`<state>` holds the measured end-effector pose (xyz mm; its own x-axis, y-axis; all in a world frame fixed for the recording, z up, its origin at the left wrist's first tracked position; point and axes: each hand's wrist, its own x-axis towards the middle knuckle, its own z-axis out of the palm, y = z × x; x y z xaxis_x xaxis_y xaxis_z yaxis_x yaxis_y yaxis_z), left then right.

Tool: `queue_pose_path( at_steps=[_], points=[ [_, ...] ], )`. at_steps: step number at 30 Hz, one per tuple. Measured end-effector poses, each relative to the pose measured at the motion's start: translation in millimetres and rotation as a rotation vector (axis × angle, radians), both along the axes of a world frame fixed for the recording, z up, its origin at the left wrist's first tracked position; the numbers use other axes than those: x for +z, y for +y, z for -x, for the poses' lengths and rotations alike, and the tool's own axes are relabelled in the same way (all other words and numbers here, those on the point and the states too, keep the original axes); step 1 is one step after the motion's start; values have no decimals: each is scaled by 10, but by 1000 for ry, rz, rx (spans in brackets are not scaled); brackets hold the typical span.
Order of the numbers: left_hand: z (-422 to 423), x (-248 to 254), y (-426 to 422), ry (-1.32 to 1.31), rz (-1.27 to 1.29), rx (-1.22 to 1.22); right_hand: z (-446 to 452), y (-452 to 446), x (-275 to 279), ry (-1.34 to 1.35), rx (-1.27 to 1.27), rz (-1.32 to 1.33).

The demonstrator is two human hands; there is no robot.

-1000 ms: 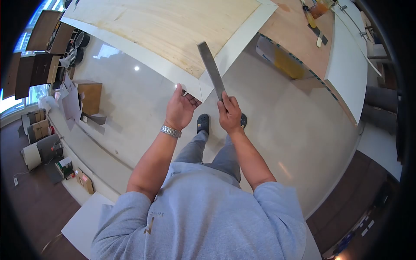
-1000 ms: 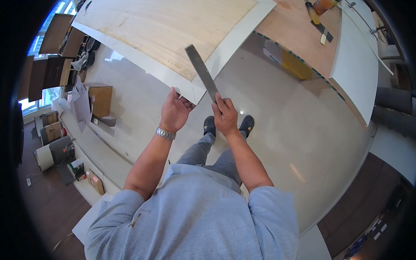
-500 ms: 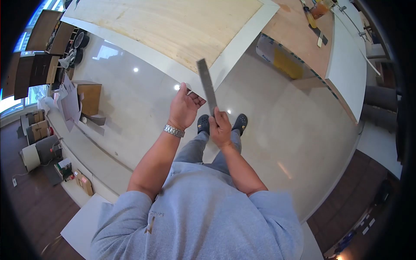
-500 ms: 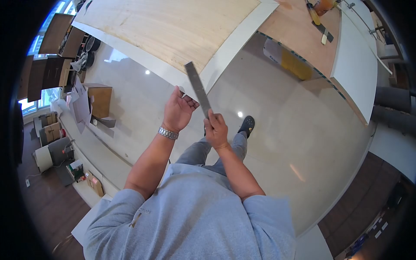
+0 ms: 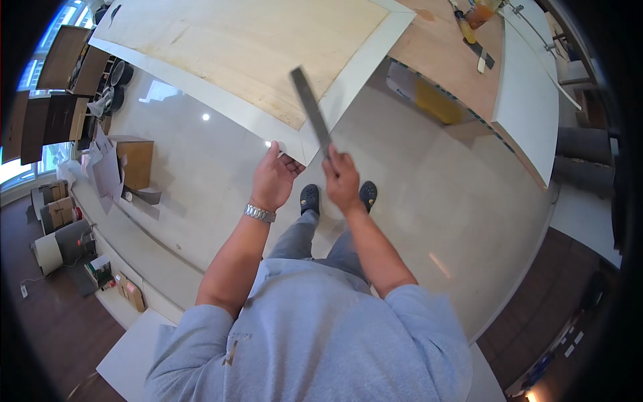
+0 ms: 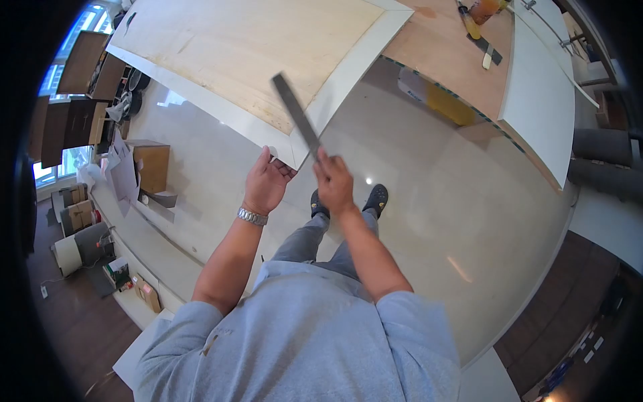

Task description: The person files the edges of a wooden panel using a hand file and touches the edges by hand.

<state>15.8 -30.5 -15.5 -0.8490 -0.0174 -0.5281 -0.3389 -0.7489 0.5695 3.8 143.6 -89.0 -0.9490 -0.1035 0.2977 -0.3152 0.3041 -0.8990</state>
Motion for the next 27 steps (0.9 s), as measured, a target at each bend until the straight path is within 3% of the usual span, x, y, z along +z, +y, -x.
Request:
queue_pose_path(
  at_steps=[3,4,8,12,15,19,23,27],
  points=[
    [7,44,68,-14,93,26,355,178,-15,21,-105,65],
    [-14,17,63,-7,127,18,270,224,-59,-8,-116,-22],
    [-1,-23,76,-23,161,46,-217,19,-175,-3,-30,100],
    [30,143,169,-24,240,37,331,30,159,27,-27,26],
    [32,151,194,-62,271,41,613,297,103,7,-71,3],
    [53,158,209,-90,283,71,436,338,45,6,-51,78],
    [67,210,252,-97,316,93,1143,390,11,9,-91,-51],
    [25,132,232,-99,333,87,1643,613,25,13,-159,6]
  ],
)
